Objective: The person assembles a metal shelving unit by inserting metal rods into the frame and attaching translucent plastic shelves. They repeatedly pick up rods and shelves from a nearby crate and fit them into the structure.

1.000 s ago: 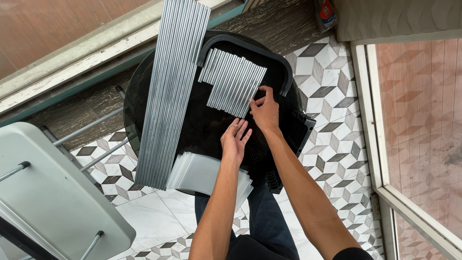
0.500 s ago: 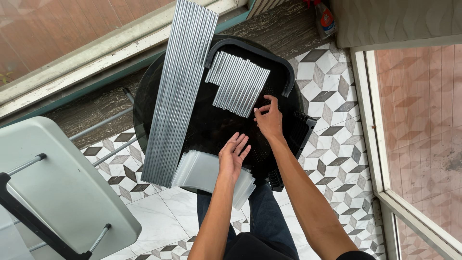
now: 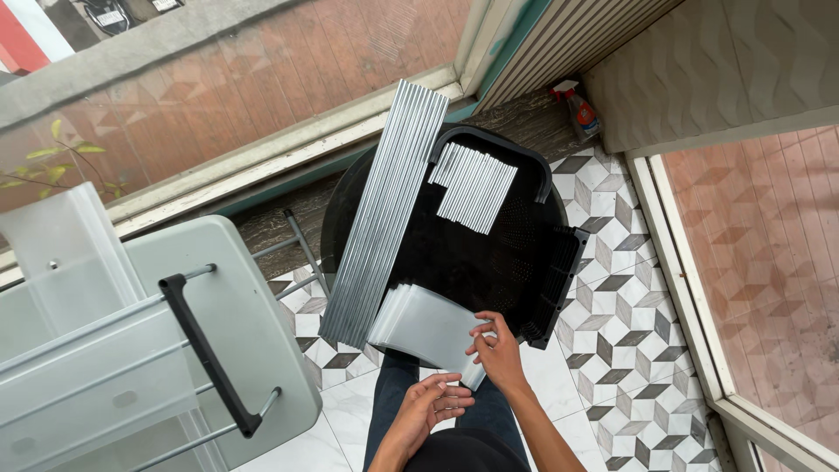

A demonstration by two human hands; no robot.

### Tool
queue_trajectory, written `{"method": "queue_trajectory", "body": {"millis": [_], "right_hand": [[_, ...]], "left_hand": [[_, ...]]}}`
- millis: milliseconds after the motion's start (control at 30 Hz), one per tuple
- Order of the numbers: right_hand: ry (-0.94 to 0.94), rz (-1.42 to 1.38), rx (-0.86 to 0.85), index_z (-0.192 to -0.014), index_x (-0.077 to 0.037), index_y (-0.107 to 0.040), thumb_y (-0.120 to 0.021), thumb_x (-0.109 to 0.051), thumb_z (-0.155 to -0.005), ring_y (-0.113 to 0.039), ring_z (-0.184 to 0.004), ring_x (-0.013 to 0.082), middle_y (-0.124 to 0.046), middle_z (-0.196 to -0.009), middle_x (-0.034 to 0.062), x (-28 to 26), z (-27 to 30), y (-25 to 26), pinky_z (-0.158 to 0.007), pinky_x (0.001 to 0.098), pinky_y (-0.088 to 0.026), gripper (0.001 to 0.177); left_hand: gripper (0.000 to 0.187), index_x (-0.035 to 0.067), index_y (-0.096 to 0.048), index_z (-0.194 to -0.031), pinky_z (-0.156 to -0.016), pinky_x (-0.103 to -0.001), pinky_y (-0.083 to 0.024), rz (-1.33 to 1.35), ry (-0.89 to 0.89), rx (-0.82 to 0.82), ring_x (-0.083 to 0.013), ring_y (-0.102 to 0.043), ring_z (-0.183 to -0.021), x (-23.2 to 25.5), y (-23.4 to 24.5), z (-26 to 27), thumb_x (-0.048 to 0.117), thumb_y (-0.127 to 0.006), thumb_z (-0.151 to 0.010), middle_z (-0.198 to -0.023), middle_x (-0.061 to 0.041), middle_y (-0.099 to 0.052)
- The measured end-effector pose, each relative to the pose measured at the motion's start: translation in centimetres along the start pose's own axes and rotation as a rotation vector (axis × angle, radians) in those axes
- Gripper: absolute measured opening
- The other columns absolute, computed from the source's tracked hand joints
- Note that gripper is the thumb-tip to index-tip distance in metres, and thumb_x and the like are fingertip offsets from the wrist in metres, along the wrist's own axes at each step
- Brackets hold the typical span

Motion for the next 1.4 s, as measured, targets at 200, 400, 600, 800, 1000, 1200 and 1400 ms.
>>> {"method": "queue_trajectory", "body": {"millis": [200,400,600,800,1000,1200,1400], "right_hand": [[-0.046,0.11,-0.181,-0.126,-0.009,-0.057,-0.052,-0.001,-0.09,-0.069,-0.065,0.0143,-0.067,-0.095,0.008,1.7,11.1,-7.2,-0.052,0.0272,-0.057,0.037],[-0.034,0.048,-0.371,-0.127,-0.009,-0.053,-0.05,-0.002,-0.093,-0.069,-0.065,0.0126,-0.064,-0.093,0.0068,0.9,17.5,-13.9,-0.053,0.0263,-0.055,0.035],[0.099,0.082,-0.404,-0.12,-0.005,-0.06,-0.06,-0.007,-0.095,-0.068,-0.065,0.0115,-0.068,-0.091,0.0077,1.3,21.5,-15.6,-0.054,0.0253,-0.054,0.025],[0.176,0.151,-0.419,-0.114,-0.005,-0.065,-0.065,-0.01,-0.094,-0.067,-0.064,0.0104,-0.069,-0.087,0.0045,4.3,26.4,-16.0,-0.054,0.0253,-0.054,0.021],[0.207,0.137,-0.434,-0.106,-0.002,-0.067,-0.065,-0.01,-0.095,-0.068,-0.064,0.0113,-0.068,-0.081,0.0052,8.5,31.9,-16.7,-0.054,0.0253,-0.054,0.014],[0.194,0.194,-0.526,-0.105,-0.003,-0.067,-0.061,-0.01,-0.095,-0.068,-0.063,0.0116,-0.069,-0.081,0.0048,11.4,35.6,-19.4,-0.055,0.0249,-0.053,0.013],[0.198,0.34,-0.636,-0.104,-0.002,-0.067,-0.06,-0.011,-0.096,-0.067,-0.062,0.0115,-0.069,-0.079,0.0059,11.9,36.3,-24.6,-0.055,0.0251,-0.053,0.014]], "left_hand": [[0.038,-0.003,-0.062,-0.128,-0.085,-0.035,-0.064,-0.05,-0.054,-0.05,-0.0256,-0.078,-0.095,0.9,5.7,6.3,0.021,-0.047,-0.103,-0.102,-0.018,-0.076],[0.03,0.001,-0.065,-0.118,-0.075,-0.033,-0.06,-0.081,-0.105,-0.047,-0.018,-0.072,-0.078,0.7,10.2,10.6,0.021,-0.05,-0.101,-0.086,-0.009,-0.071],[0.023,0.003,-0.064,-0.104,-0.067,-0.028,-0.054,-0.061,-0.21,-0.071,-0.0134,-0.064,-0.071,-1.6,12.3,13.4,0.023,-0.053,-0.103,-0.078,-0.005,-0.064],[0.022,0.004,-0.067,-0.103,-0.064,-0.026,-0.05,-0.053,-0.302,-0.074,-0.0108,-0.059,-0.068,-7.1,14.0,16.9,0.022,-0.055,-0.101,-0.073,-0.002,-0.058],[0.02,0.003,-0.066,-0.105,-0.063,-0.027,-0.051,-0.01,-0.318,-0.075,-0.0114,-0.058,-0.065,-13.0,16.2,21.6,0.021,-0.057,-0.1,-0.073,-0.003,-0.059],[0.022,0.004,-0.067,-0.107,-0.064,-0.027,-0.052,-0.051,-0.385,-0.005,-0.0126,-0.059,-0.065,-15.1,19.4,26.1,0.022,-0.057,-0.1,-0.075,-0.004,-0.06],[0.023,0.005,-0.067,-0.107,-0.067,-0.029,-0.051,0.061,-0.532,0.08,-0.0122,-0.059,-0.069,-15.7,24.7,30.5,0.024,-0.057,-0.099,-0.076,-0.002,-0.061]]}}
Point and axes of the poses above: each hand's wrist, its own z-axis away from the middle knuckle, its own y-axis out of the back of the hand, x = y × z, the point moved 5 cm from there along -z, towards the middle knuckle
